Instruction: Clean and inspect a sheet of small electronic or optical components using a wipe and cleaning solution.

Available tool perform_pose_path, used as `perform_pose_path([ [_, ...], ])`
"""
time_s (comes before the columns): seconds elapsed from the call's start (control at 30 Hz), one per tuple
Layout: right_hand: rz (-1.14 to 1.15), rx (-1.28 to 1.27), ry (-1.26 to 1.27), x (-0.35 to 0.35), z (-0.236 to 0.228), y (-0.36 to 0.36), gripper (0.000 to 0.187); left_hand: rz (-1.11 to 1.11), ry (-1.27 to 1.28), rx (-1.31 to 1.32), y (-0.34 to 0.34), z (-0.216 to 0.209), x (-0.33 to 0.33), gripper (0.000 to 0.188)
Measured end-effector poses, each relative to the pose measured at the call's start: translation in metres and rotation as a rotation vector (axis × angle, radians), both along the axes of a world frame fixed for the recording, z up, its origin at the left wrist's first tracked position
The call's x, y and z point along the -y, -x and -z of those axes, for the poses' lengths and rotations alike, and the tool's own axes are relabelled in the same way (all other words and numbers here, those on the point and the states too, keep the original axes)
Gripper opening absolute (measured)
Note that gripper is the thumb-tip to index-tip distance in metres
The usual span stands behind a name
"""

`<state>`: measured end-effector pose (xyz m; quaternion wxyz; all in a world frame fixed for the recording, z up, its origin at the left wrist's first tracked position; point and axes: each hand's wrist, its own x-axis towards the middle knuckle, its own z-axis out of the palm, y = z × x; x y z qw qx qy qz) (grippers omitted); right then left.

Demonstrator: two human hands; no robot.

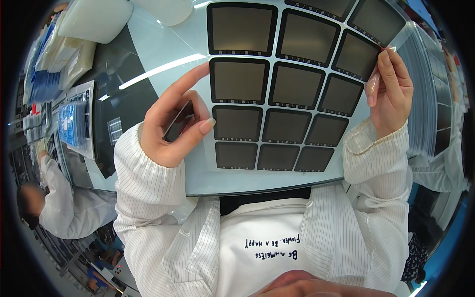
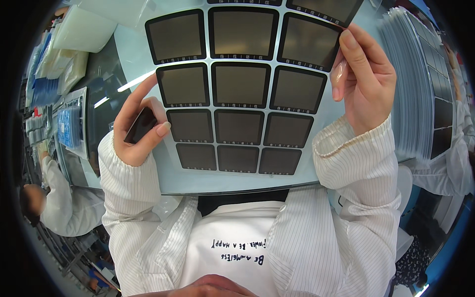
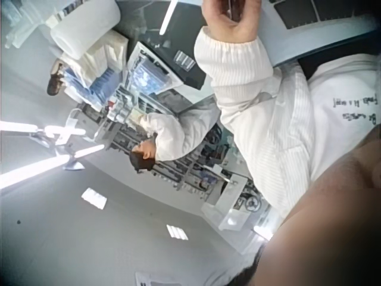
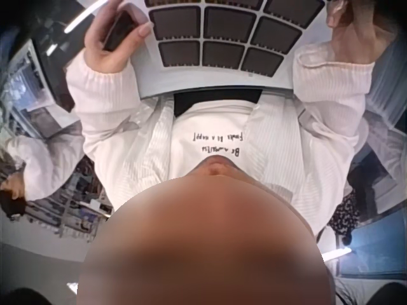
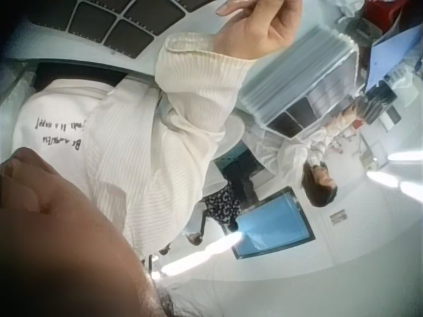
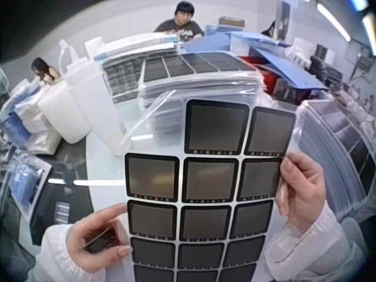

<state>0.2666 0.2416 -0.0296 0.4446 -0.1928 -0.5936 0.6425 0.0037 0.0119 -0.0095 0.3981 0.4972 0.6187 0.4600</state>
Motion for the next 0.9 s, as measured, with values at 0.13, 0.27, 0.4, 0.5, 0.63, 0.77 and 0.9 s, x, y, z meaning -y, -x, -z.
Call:
perform_pose_path([
  [0.13,-0.012,-0.008,0.004,0.0004,-0.0008,0.0005,0.024,0.009,-0.012,-0.004,0.0016,0.0002,0.0013,0.067],
  [0.27,0.030,-0.004,0.047,0.0065,-0.0080,0.0058,0.023,0.006,-0.033,0.002,0.0020,0.0023,-0.0001,0.067],
  [0.4,0.033,-0.017,0.046,0.0082,-0.0093,0.0089,0.024,0.000,-0.052,-0.002,0.0022,0.0026,0.0018,0.067],
  [0.5,0.022,-0.024,0.058,0.0066,-0.0092,0.0078,0.024,0.002,-0.061,-0.007,0.0025,0.0028,0.0016,0.068],
  [0.63,-0.023,-0.012,0.029,0.0053,-0.0061,0.0065,0.024,0.016,-0.064,-0.036,0.0033,0.0028,0.0020,0.068],
  [0.77,0.069,0.057,0.061,0.0054,-0.0028,0.0019,0.025,-0.015,-0.058,-0.032,0.0031,0.0043,0.0022,0.069],
  [0.9,0.024,0.043,0.029,0.0048,-0.0012,-0.0003,0.025,-0.020,-0.068,-0.035,0.0041,0.0035,0.0024,0.069],
])
